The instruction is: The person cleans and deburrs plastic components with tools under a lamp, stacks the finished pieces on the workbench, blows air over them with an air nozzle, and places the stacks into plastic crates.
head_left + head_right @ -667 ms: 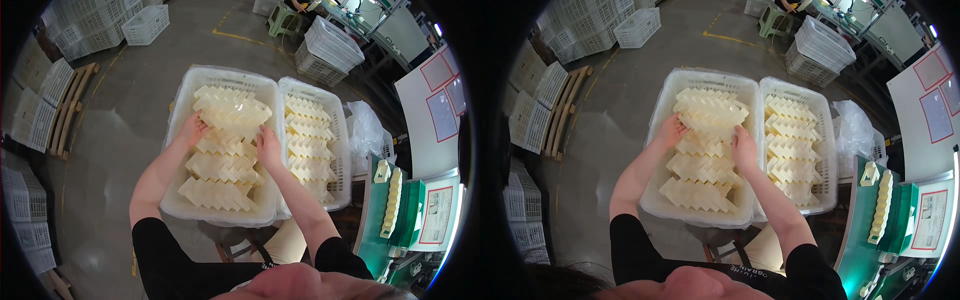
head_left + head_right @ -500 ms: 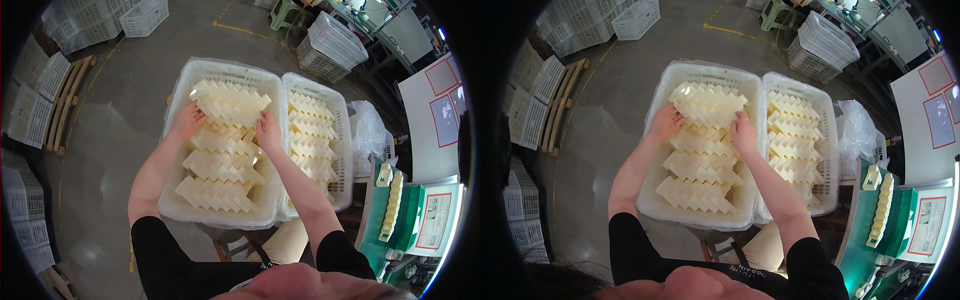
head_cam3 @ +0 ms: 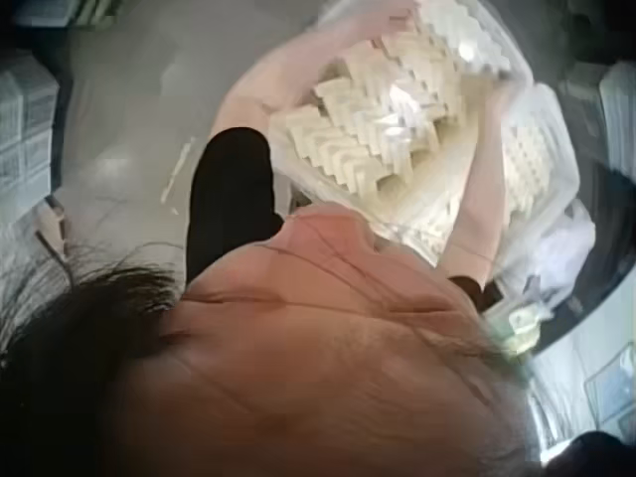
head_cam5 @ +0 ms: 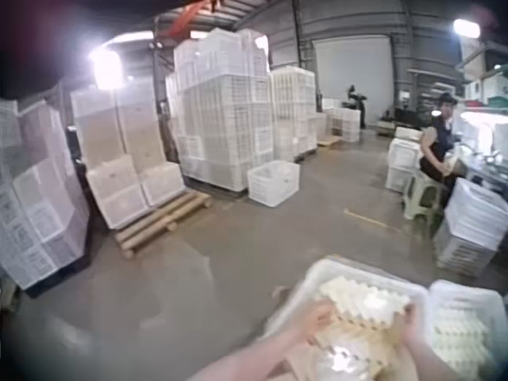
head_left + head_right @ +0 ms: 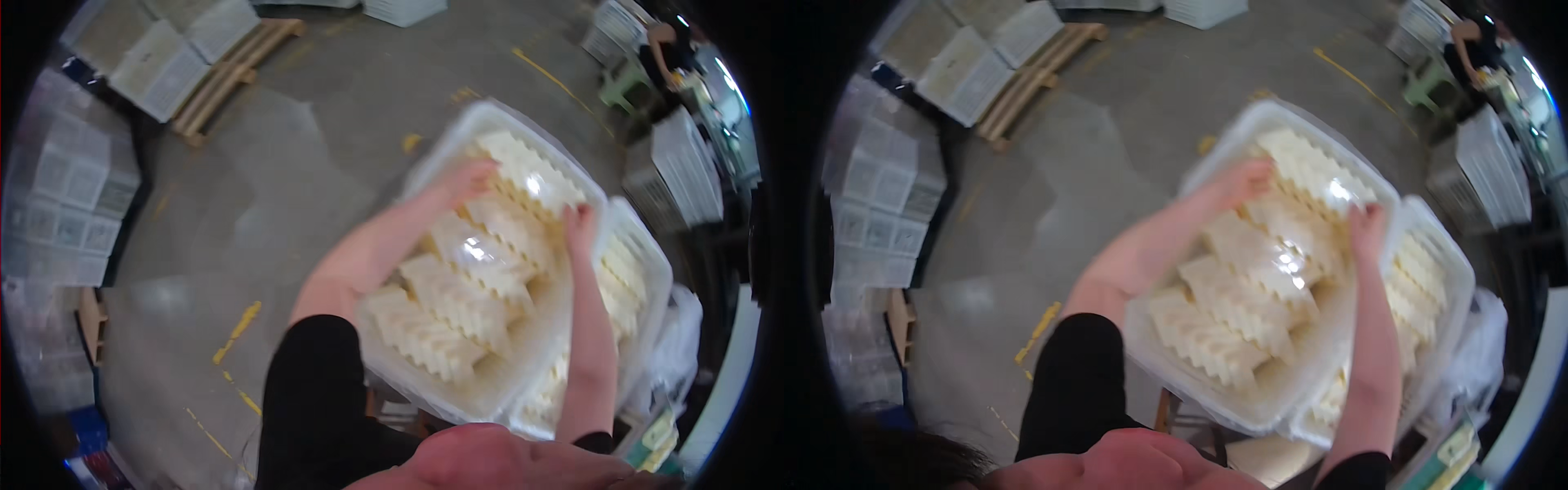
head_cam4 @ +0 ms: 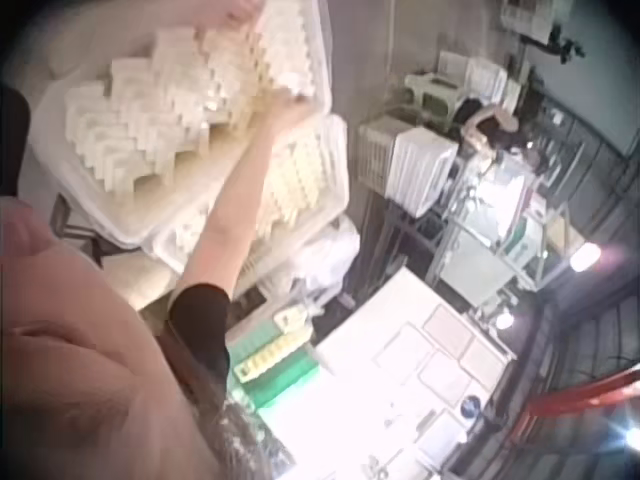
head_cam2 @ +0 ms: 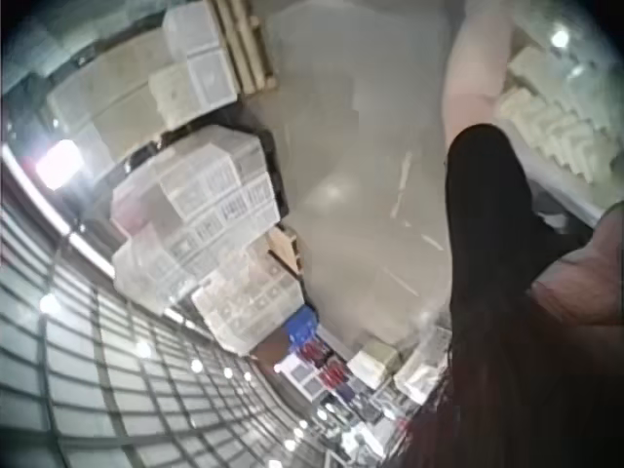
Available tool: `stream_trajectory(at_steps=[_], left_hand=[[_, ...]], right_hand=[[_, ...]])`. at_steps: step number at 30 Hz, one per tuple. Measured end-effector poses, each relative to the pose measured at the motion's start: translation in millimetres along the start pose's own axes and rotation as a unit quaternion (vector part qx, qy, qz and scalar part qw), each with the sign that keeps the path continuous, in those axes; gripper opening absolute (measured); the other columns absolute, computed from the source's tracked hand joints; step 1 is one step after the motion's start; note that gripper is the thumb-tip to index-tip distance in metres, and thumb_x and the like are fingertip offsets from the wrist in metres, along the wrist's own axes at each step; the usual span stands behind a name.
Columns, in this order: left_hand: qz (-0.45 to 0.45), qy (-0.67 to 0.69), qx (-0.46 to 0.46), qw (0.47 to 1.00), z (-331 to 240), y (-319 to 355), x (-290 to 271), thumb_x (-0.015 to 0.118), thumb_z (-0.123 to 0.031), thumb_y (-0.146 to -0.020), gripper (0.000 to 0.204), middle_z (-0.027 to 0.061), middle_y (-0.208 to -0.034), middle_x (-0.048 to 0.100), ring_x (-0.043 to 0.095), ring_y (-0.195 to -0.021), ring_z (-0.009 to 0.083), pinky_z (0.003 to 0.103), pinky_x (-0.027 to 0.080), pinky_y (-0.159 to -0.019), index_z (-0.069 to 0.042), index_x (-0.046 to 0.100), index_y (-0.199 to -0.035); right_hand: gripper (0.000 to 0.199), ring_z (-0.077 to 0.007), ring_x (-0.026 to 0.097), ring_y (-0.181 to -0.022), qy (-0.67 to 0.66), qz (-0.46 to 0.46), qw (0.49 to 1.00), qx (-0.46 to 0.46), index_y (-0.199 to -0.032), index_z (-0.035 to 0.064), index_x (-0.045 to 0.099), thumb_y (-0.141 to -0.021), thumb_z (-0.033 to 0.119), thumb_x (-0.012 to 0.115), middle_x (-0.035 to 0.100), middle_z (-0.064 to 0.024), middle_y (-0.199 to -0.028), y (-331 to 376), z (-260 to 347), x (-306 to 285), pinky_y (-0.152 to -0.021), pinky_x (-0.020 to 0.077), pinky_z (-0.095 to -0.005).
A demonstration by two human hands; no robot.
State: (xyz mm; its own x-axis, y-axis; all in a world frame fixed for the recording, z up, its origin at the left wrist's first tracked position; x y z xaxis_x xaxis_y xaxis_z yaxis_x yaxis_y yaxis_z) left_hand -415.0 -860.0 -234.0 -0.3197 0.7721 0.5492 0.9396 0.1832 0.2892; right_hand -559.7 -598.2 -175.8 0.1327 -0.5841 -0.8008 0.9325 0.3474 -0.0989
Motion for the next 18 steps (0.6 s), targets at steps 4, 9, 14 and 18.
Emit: stream_trajectory(at_steps=[4,9,14,18], left_hand=[[0.004,-0.06,0.018,0.998,-13.1,11.0,13.5,0.064,-0.042,-0.086,0.057,0.0073,-0.13,0.049,0.045,-0.121,0.0209,0.04,0.041,-0.102,-0.01,0.051,-0.132],[-0.103,-0.102,0.0,0.989,-21.7,25.4,-36.4,0.061,-0.031,-0.089,0.052,0.0031,-0.123,0.054,0.051,-0.113,0.015,0.034,0.042,-0.098,-0.013,0.047,-0.135],[-0.051,-0.095,0.018,0.994,-25.9,9.0,-46.0,0.063,-0.033,-0.09,0.065,0.0085,-0.137,0.045,0.046,-0.125,0.0209,0.04,0.042,-0.102,-0.007,0.036,-0.143],[0.041,-0.059,0.055,0.996,-6.6,-5.6,-40.6,0.061,-0.033,-0.091,0.063,0.0089,-0.138,0.045,0.045,-0.126,0.0215,0.04,0.041,-0.103,-0.006,0.037,-0.142]], right_hand=[[0.051,-0.0415,0.059,-0.1,0.211,-0.02,0.976,-0.057,-0.106,-0.0024,0.06,-0.092,0.046,0.055,0.063,-0.0262,-0.104,-1.3,10.1,3.3,-0.09,0.0451,-0.052],[0.058,-0.0362,0.059,-0.107,0.225,-0.045,0.971,-0.071,-0.105,-0.0008,0.061,-0.086,0.054,0.059,0.063,-0.0215,-0.109,3.8,80.7,7.2,-0.091,0.0472,-0.0474],[0.059,-0.0354,0.052,-0.12,-0.05,0.004,0.958,-0.281,-0.134,0.0068,0.049,-0.084,0.032,0.069,0.056,-0.0196,-0.127,27.6,244.2,-33.8,-0.103,0.041,-0.0429],[0.048,-0.0344,0.059,-0.102,-0.055,0.268,0.862,-0.426,-0.125,0.0115,0.056,-0.08,0.024,0.068,0.064,-0.0128,-0.103,117.3,333.9,-61.4,-0.085,0.0472,-0.0461]])
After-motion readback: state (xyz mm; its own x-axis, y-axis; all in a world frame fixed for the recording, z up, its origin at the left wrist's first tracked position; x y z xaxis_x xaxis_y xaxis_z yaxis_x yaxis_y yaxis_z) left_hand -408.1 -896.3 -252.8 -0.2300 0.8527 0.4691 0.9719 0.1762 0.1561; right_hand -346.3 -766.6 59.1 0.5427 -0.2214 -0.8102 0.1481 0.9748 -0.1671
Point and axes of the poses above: each hand's wrist, its own y-axis away from the middle knuckle, its own x-axis out of the palm, z = x × y, the point moved 6 cm from there along -y, towards the middle knuckle
